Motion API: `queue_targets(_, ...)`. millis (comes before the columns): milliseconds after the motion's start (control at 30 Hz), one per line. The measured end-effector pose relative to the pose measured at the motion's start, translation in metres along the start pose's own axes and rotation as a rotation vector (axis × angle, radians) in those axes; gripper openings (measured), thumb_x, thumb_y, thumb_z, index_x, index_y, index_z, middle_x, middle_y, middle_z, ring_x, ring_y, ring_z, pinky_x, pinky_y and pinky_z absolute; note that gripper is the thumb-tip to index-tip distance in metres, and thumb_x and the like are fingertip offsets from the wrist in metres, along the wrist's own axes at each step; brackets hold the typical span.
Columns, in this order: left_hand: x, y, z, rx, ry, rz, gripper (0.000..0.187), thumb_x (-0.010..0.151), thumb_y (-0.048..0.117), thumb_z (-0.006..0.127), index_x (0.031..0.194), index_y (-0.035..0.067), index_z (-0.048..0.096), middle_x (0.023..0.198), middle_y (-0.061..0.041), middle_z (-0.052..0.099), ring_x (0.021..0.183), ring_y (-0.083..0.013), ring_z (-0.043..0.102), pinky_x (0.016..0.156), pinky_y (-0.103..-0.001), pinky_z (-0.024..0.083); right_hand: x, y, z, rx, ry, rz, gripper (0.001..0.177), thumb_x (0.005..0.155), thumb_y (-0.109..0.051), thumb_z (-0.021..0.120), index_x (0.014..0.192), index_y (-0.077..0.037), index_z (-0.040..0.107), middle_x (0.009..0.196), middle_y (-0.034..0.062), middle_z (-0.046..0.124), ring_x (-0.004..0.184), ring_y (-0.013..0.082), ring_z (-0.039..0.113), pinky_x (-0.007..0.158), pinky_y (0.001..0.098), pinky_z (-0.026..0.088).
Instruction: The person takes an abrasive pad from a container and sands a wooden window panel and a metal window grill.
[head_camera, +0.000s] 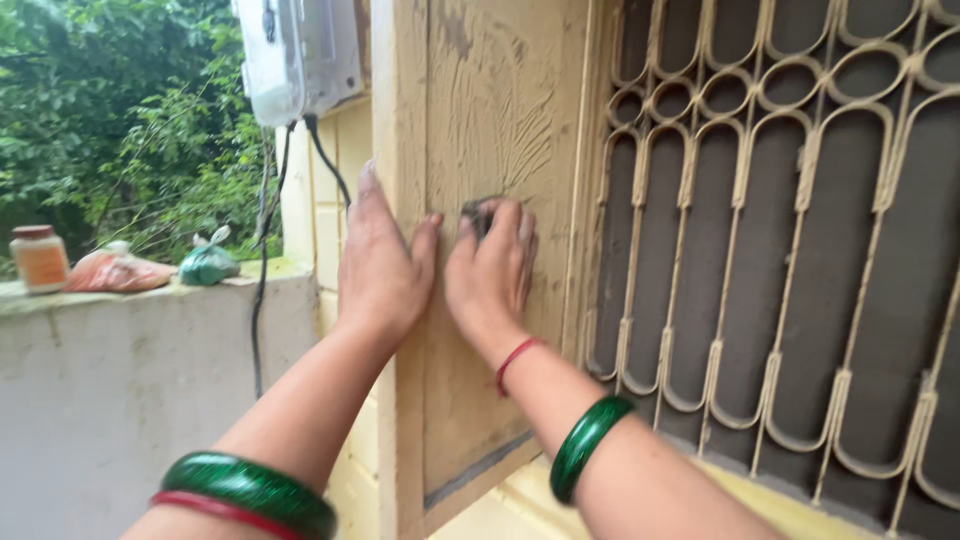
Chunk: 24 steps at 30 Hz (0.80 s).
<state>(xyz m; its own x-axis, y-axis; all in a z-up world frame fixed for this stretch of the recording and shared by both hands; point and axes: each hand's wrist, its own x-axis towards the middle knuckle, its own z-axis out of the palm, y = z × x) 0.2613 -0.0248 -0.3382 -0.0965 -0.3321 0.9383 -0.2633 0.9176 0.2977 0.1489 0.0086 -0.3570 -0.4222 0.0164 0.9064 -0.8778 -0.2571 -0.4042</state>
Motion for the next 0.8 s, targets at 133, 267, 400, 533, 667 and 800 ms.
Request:
queue_targets(133, -0.004, 0.001, -0.003, -0.030, -0.015, -0.052, 0.076, 0.101, 0.033, 0.062, 0.152, -0.009, 0.026, 0.142, -0.038, 0.048, 0.129, -0.0531, 0.051, 0.108, -0.051, 0.041, 0.009, 0.001, -0.006, 0.042, -0.051, -0.057, 0.027, 0.095, -0.013, 0.063, 0.118, -0.003, 0.052, 0.122, 0.0192, 0.059, 0.116, 0.0388, 0.055, 0.100, 0.0496, 0.043)
queue_targets(267, -0.002, 0.009, -0.009, -0.070, -0.072, -0.212, 0.066, 0.104, 0.036, 0.051, 0.152, -0.005, 0.031, 0.120, -0.039, 0.061, 0.116, -0.0543, 0.059, 0.099, -0.054, 0.046, 0.004, 0.005, -0.007, 0.206, -0.238, 0.187, 0.046, 0.096, -0.023, 0.056, 0.136, -0.003, 0.043, 0.133, 0.0207, 0.058, 0.126, 0.0336, 0.058, 0.109, 0.0425, 0.045)
queue_targets(400, -0.005, 0.000, 0.000, -0.112, -0.029, -0.213, 0.064, 0.104, 0.037, 0.049, 0.152, -0.002, 0.034, 0.114, -0.038, 0.065, 0.110, -0.0547, 0.062, 0.094, -0.056, 0.048, -0.004, 0.019, -0.001, 0.218, -0.278, -0.052, 0.071, 0.106, -0.031, 0.050, 0.159, 0.002, 0.018, 0.169, 0.0318, 0.011, 0.158, 0.0429, 0.009, 0.125, 0.0487, 0.012)
queue_targets(533, -0.002, -0.031, 0.017, -0.350, 0.047, -0.170, 0.064, 0.109, 0.042, 0.048, 0.147, -0.009, 0.041, 0.130, -0.035, 0.061, 0.124, -0.0460, 0.058, 0.102, -0.050, 0.045, -0.022, -0.003, 0.022, 0.109, -0.306, 0.056, 0.082, 0.106, -0.055, 0.031, 0.165, -0.004, 0.003, 0.174, 0.0239, -0.003, 0.162, 0.0389, -0.007, 0.127, 0.0506, -0.006)
queue_targets(667, -0.002, -0.039, 0.017, -0.524, -0.092, -0.456, 0.082, 0.103, 0.058, 0.029, 0.127, -0.013, 0.063, 0.123, -0.030, 0.072, 0.117, -0.0345, 0.062, 0.102, -0.041, 0.048, -0.037, -0.010, 0.006, 0.219, -0.374, -0.158, 0.083, 0.107, -0.062, 0.017, 0.168, -0.008, 0.006, 0.178, 0.0225, 0.000, 0.167, 0.0377, -0.004, 0.131, 0.0516, -0.009)
queue_targets(800, 0.001, -0.031, 0.012, -0.512, -0.044, -0.557, 0.085, 0.098, 0.064, 0.031, 0.137, -0.007, 0.055, 0.139, -0.024, 0.061, 0.131, -0.0303, 0.056, 0.111, -0.039, 0.037, -0.002, 0.016, 0.003, 0.053, -0.414, 0.021, 0.083, 0.105, -0.062, 0.015, 0.165, -0.007, -0.005, 0.175, 0.0226, -0.013, 0.160, 0.0389, -0.014, 0.124, 0.0526, -0.012)
